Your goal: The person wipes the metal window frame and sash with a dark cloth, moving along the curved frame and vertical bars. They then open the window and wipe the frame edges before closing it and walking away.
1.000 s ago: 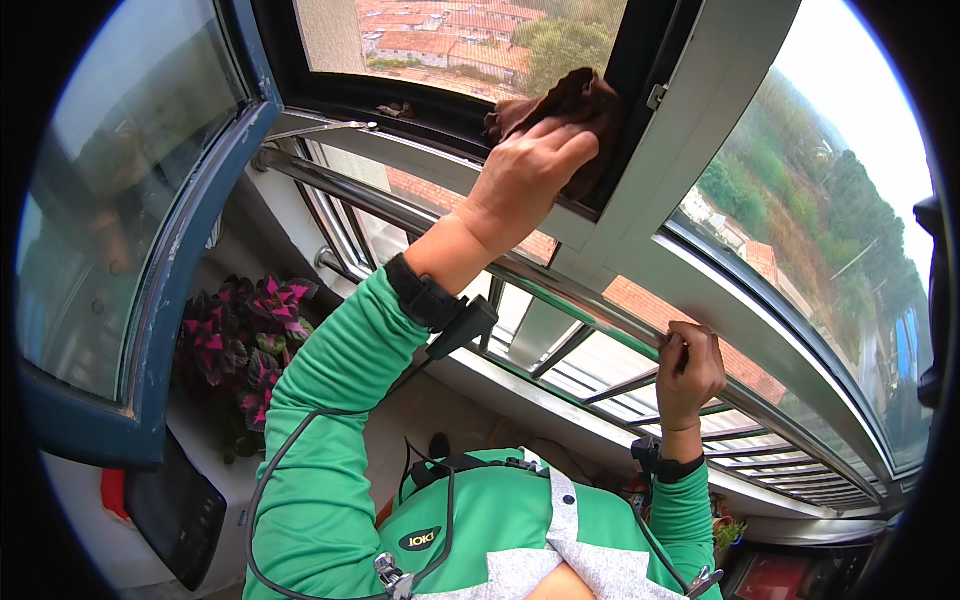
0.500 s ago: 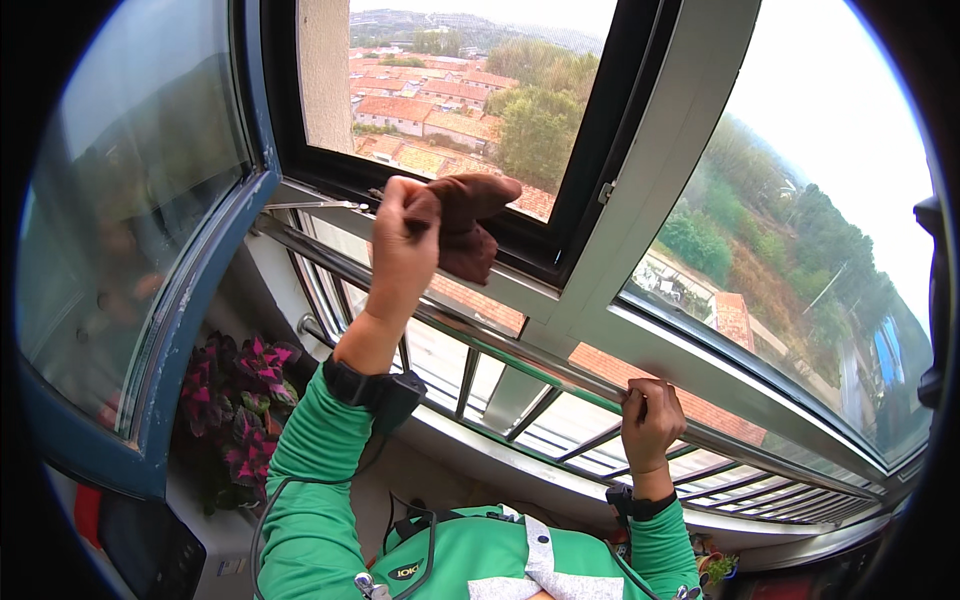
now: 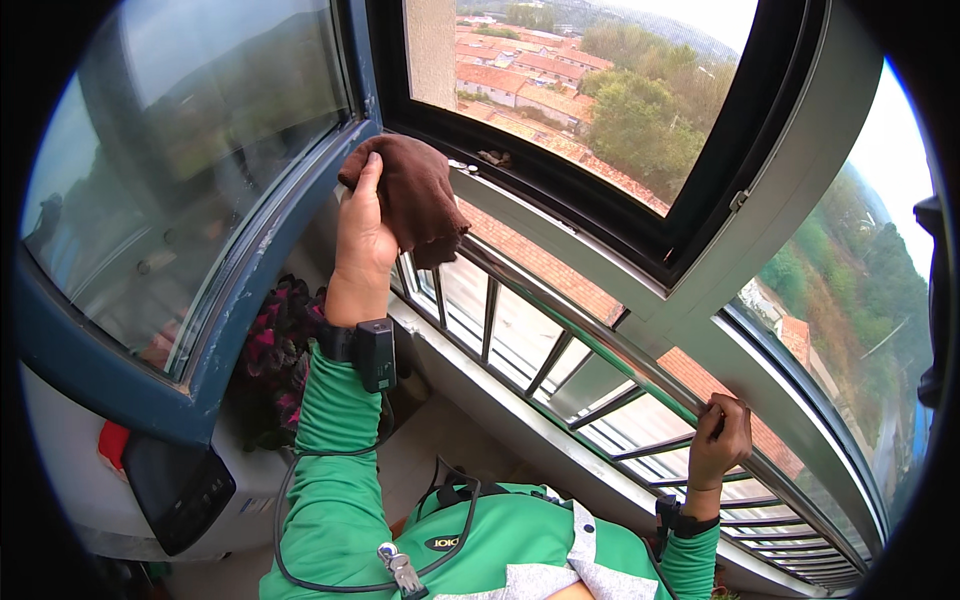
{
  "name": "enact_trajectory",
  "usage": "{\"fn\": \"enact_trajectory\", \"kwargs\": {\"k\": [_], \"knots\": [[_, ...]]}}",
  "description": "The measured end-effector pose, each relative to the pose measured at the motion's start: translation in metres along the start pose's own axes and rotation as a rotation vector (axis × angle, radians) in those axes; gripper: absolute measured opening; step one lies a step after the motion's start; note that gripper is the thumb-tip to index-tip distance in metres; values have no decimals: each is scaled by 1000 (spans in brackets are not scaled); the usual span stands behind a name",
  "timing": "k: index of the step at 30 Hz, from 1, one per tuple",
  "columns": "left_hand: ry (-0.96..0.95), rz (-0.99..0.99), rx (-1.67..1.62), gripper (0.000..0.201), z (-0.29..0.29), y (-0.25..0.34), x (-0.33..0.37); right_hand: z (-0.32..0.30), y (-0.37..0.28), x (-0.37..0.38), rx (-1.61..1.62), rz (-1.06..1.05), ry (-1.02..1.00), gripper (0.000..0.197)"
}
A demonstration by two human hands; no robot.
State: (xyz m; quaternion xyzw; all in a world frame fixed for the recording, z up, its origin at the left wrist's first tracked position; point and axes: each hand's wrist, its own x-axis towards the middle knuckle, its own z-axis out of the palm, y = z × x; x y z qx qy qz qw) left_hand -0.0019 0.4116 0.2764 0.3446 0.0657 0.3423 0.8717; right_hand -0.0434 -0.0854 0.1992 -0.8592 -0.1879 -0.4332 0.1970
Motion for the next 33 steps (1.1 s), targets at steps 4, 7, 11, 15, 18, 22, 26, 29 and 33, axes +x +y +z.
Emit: {"fn": "enact_trajectory", "kwargs": {"k": [4,7,11,15,18,22,26,29,33], "knots": [[43,-197,-58,47,-23,-19,-3,1,0,-1,14,11,2,10],[116,-190,-61,50,-30,-23,-4,3,0,-2,14,28,0,9],[18,-169,-84,54,-28,-14,-12,4,-1,-3,34,59,2,9],[-72,-171,-118,59,-20,-5,-14,4,0,-4,41,58,9,11],[-126,-154,-106,54,-20,-7,-10,4,0,-4,69,72,9,11],[-106,-188,-67,42,-28,-11,-2,4,0,-5,59,62,2,12],[-150,-154,10,39,-18,-14,16,3,0,-4,54,63,-1,12],[-73,226,282,27,3,-20,35,4,0,-3,58,59,5,11],[50,944,1532,30,34,-10,76,3,0,-4,75,70,1,12]]}}
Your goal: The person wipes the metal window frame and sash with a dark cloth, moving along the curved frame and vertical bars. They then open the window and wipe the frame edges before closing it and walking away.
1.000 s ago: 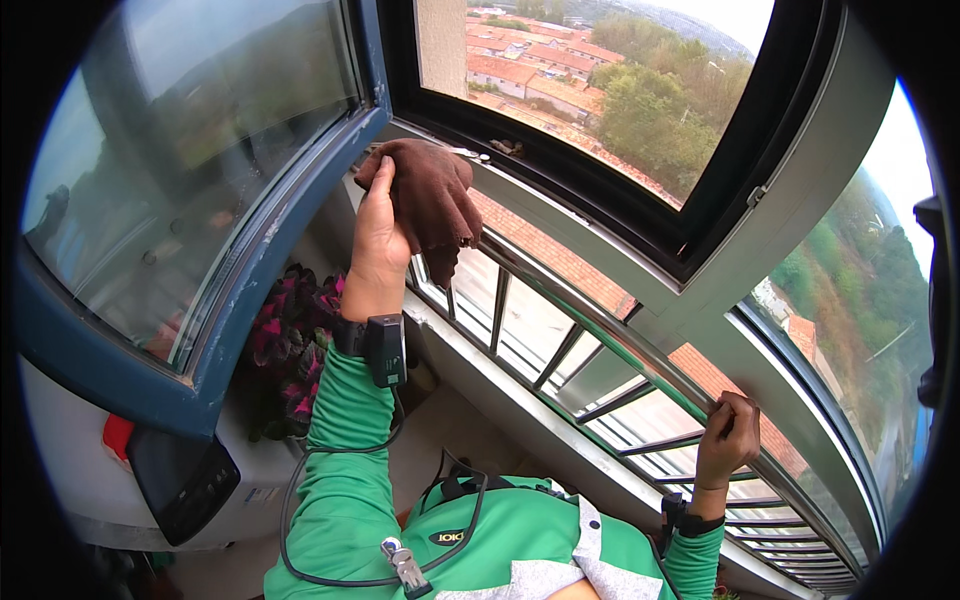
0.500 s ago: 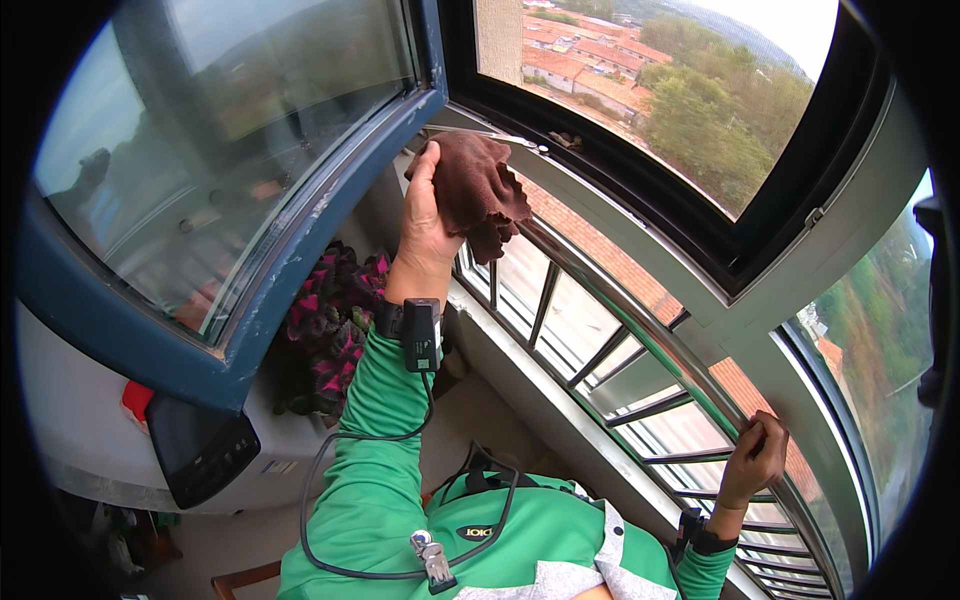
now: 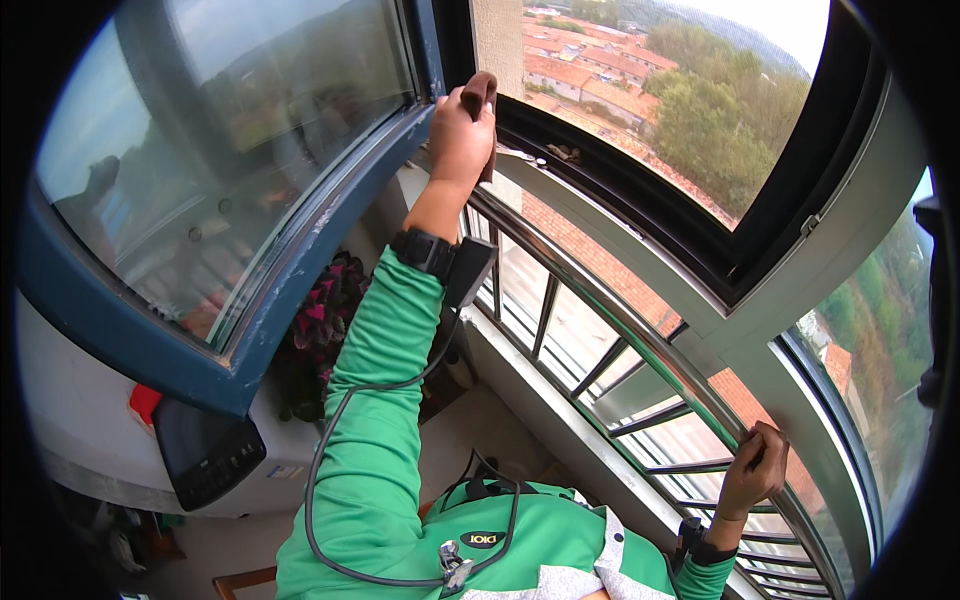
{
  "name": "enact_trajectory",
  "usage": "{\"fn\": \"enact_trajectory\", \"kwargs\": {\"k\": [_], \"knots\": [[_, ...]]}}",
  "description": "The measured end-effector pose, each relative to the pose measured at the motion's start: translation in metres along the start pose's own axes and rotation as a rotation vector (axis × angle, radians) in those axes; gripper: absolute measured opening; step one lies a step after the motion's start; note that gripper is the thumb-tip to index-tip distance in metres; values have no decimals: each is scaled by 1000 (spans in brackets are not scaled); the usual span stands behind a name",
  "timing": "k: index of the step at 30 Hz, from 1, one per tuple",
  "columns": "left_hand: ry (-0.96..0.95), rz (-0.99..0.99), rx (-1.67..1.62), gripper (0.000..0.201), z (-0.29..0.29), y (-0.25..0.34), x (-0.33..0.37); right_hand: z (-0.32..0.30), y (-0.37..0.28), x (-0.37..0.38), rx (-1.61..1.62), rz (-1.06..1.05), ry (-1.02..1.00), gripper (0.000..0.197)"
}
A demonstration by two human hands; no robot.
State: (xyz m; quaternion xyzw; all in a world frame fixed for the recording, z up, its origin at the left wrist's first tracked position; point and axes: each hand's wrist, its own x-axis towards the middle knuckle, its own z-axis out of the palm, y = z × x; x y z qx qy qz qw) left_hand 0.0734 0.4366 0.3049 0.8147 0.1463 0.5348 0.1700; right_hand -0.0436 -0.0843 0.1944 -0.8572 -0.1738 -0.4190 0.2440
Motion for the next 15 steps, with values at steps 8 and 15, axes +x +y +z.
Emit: {"fn": "enact_trajectory", "kwargs": {"k": [8,15], "knots": [[-379,-156,500,30,29,-15,60,-2,3,0,-8,-2,-23,15],[-425,-94,695,30,67,-36,61,-1,7,-2,-14,-9,-39,17]]}}
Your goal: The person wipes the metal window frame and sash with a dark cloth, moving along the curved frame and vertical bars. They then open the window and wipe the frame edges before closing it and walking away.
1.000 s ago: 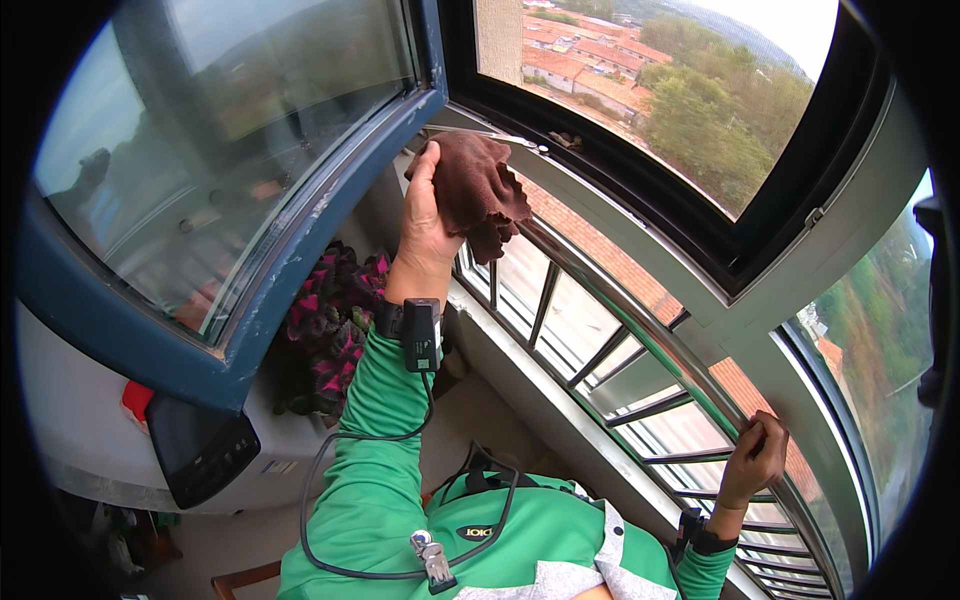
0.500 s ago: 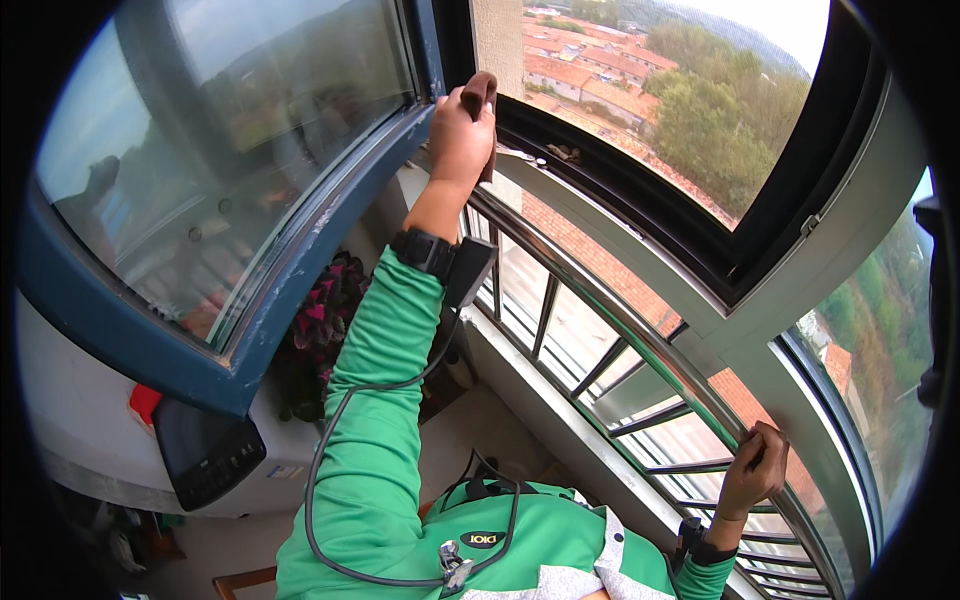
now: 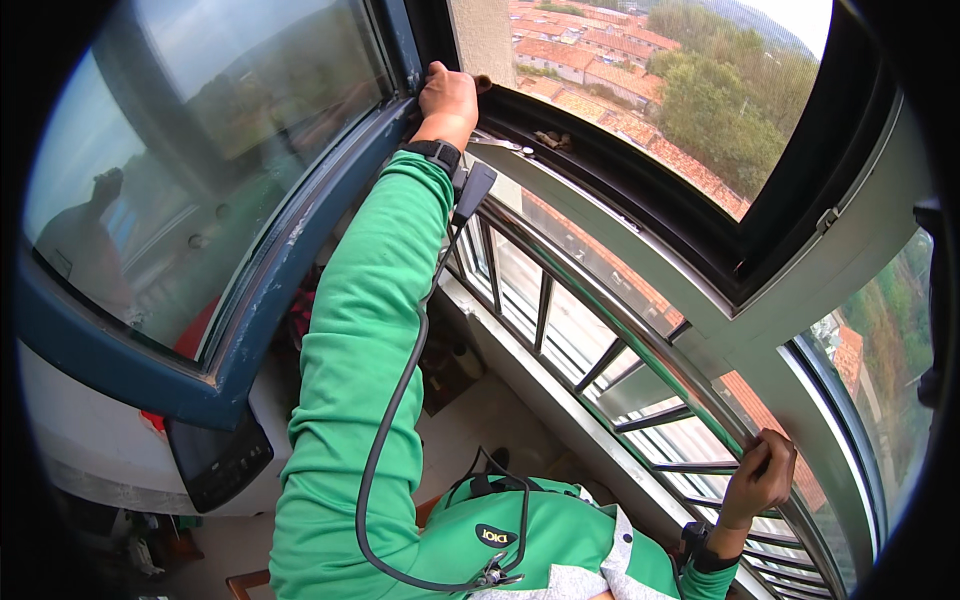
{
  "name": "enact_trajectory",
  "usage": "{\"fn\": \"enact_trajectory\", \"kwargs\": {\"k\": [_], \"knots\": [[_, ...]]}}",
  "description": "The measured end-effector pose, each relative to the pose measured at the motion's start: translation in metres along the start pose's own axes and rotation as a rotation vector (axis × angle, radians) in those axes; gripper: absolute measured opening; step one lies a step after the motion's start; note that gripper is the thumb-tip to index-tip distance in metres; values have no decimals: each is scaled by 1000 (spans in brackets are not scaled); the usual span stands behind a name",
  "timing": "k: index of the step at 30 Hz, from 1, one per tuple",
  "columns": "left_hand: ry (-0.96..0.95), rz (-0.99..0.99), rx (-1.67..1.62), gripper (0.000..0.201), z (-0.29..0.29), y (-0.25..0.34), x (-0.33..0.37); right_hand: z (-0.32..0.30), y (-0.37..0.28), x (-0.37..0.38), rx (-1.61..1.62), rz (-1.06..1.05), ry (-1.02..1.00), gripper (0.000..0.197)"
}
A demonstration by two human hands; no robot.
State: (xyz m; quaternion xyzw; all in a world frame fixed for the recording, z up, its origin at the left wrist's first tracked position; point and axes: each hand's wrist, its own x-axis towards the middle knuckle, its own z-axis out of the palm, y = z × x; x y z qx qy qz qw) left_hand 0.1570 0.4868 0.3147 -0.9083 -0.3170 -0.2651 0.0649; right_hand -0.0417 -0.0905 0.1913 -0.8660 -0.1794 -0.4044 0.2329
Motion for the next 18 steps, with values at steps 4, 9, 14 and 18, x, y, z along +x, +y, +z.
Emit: {"fn": "enact_trajectory", "kwargs": {"k": [4,9,14,18], "knots": [[29,72,-8,28,10,-2,13,0,1,0,33,5,-2,17],[23,270,56,23,9,-6,5,2,0,0,2,-4,12,18],[110,531,36,14,-5,1,-17,2,0,1,3,22,-2,15],[189,697,57,21,-23,22,-42,2,-3,2,-5,19,5,13]]}}
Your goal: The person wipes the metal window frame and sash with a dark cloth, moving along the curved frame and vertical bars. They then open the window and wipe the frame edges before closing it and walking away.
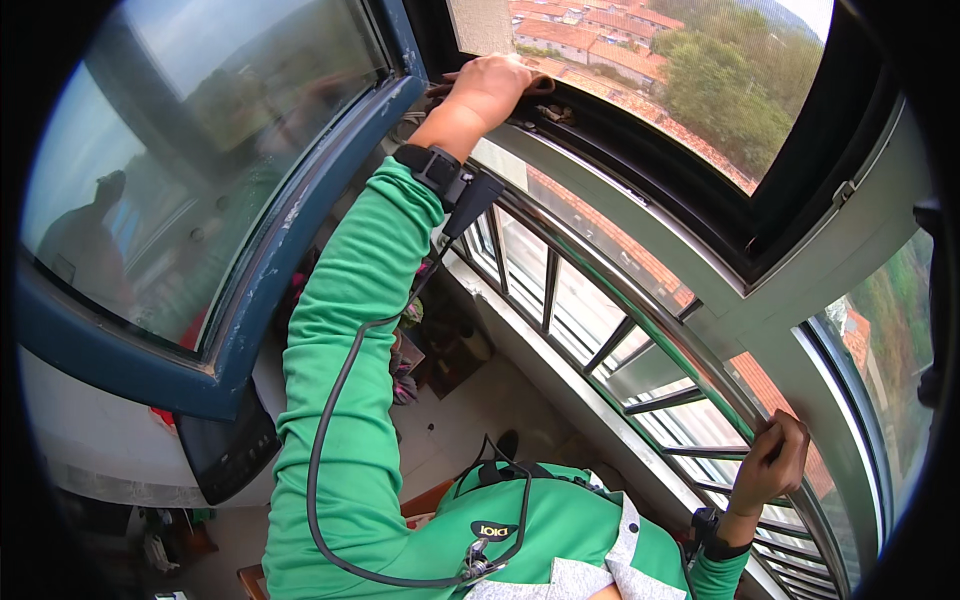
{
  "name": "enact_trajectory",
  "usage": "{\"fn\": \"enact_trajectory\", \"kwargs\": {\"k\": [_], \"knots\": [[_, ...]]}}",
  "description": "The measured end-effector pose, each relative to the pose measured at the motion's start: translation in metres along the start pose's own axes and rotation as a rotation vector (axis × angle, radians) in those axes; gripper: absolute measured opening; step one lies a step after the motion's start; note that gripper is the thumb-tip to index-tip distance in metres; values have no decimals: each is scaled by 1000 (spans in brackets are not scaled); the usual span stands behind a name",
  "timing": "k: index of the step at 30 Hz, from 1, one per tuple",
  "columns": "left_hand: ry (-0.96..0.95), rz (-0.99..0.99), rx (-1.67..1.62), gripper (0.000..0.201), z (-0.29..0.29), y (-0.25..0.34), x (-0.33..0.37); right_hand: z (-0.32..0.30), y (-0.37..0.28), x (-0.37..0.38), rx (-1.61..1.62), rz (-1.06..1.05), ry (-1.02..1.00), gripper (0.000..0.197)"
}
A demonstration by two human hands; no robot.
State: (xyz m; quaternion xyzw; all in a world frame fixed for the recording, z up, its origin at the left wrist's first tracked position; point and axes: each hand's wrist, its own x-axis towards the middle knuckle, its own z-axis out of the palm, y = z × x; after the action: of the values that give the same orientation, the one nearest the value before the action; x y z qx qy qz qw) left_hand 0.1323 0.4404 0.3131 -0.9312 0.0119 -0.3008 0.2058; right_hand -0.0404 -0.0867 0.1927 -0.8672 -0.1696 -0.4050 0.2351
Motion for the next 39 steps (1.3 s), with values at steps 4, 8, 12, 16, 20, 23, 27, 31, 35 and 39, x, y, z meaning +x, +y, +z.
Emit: {"fn": "enact_trajectory", "kwargs": {"k": [4,8,12,16,20,23,27,31,35,39], "knots": [[131,131,-4,34,-25,43,-5,0,-3,1,-8,3,19,14],[296,191,-100,20,-46,49,-12,-1,-3,1,10,-1,20,13],[300,-11,30,18,-49,-1,-13,-1,-4,1,7,1,22,12],[-10,-162,91,18,-24,-8,-12,-1,-5,2,-5,-15,41,12],[-4,-148,58,21,-2,34,5,-2,-6,3,-23,-16,29,11],[-5,-206,-64,22,-6,48,4,-2,-6,5,-33,-39,37,12],[128,-72,56,17,-22,71,-3,-2,-6,5,-38,-62,41,13],[263,-10,-4,13,-39,68,-5,-6,-5,5,-23,-78,17,14],[239,-110,37,17,-41,36,-4,-5,-2,5,-25,-107,30,16],[35,-220,49,17,-19,45,3,-4,-2,5,-26,-88,32,17]]}}
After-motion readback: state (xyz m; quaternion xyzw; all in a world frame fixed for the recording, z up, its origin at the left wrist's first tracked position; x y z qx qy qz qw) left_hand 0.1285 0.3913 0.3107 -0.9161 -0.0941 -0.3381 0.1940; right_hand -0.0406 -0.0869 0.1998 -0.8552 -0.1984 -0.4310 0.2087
